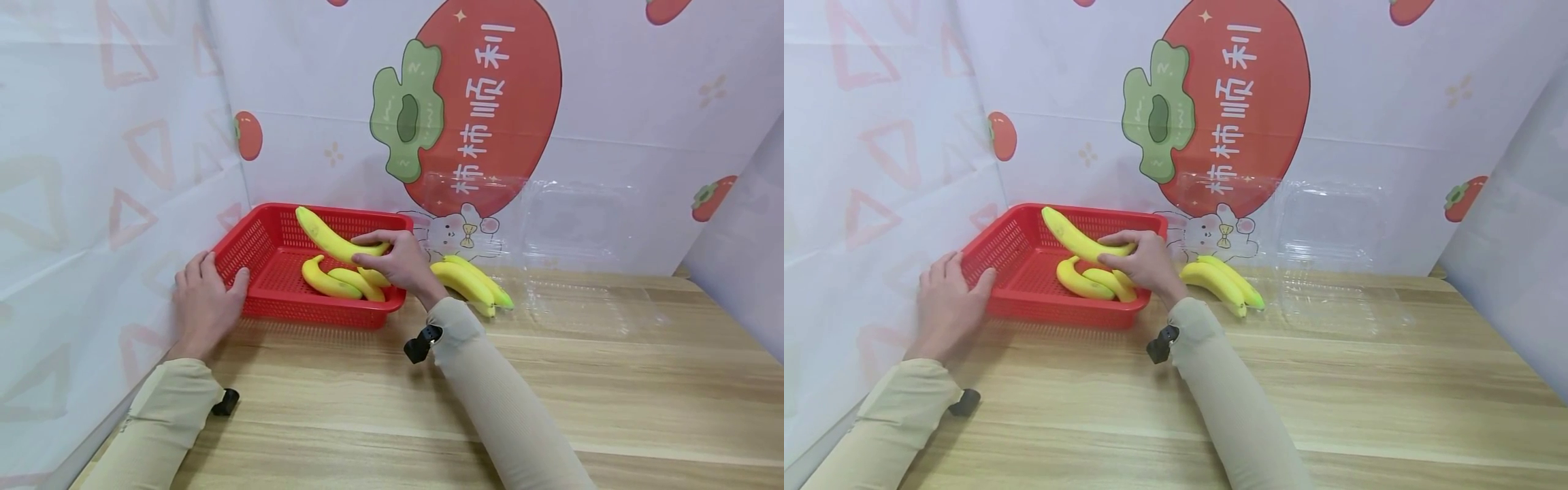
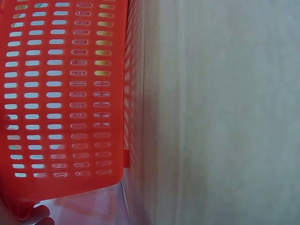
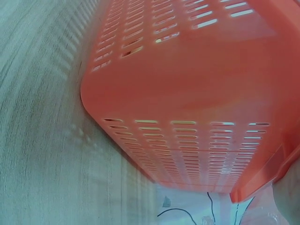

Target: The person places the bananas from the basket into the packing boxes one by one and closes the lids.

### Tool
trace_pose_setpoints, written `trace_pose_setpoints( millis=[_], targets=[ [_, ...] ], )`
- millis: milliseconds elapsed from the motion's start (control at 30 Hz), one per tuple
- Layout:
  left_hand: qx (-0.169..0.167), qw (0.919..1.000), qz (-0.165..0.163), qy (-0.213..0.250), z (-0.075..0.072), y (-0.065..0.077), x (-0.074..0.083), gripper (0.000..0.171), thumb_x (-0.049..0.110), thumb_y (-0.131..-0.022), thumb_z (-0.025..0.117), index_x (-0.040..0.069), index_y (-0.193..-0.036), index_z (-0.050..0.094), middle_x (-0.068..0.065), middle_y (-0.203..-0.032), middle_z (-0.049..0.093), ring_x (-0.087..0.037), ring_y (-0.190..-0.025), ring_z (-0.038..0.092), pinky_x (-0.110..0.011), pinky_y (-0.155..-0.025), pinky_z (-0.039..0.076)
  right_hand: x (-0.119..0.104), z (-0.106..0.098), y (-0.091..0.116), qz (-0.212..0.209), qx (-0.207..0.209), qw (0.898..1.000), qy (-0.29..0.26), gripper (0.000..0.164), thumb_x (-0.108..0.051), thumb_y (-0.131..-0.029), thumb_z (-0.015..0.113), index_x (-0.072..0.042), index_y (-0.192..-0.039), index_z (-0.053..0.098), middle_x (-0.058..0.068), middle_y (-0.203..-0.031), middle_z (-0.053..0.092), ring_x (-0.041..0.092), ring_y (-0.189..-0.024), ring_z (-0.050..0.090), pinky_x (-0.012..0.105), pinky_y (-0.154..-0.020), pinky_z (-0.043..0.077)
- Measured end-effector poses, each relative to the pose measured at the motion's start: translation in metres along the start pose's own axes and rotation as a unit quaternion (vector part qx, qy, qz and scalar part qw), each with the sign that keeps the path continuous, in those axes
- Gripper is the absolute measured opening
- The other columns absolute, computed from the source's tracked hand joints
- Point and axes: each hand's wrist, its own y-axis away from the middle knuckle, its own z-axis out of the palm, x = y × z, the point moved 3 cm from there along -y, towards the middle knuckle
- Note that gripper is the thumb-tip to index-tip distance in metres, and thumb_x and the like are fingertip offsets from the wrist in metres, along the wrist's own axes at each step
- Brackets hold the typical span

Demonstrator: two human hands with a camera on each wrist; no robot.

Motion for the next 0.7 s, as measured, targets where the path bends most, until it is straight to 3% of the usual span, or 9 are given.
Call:
trace_pose_setpoints(
  millis=[200,700],
  targets=[
    [-0.003,1.0,0.002,-0.001,-0.0015,-0.0003,0.0007,0.081,0.044,-0.105,0.044,-0.01,-0.162,0.025,-0.035,-0.164,0.028,-0.053,-0.141,0.03,-0.071,-0.109,0.033,-0.0014,0.0003,-0.0005,0.0,-0.001,1.0,0.013,0.03,-0.033,-0.092,0.083,-0.027,-0.121,0.082,-0.002,-0.122,0.078,0.023,-0.1,0.065,0.027,-0.072,0.062],
    [-0.005,1.0,0.0,-0.002,-0.0016,-0.0003,0.0008,0.081,0.045,-0.105,0.044,-0.009,-0.162,0.025,-0.035,-0.164,0.028,-0.053,-0.141,0.03,-0.071,-0.109,0.034,-0.0026,0.0008,0.0002,0.005,-0.001,1.0,0.027,0.031,-0.032,-0.092,0.084,-0.026,-0.122,0.082,-0.002,-0.124,0.077,0.022,-0.108,0.064,0.028,-0.076,0.064]
  ],
)
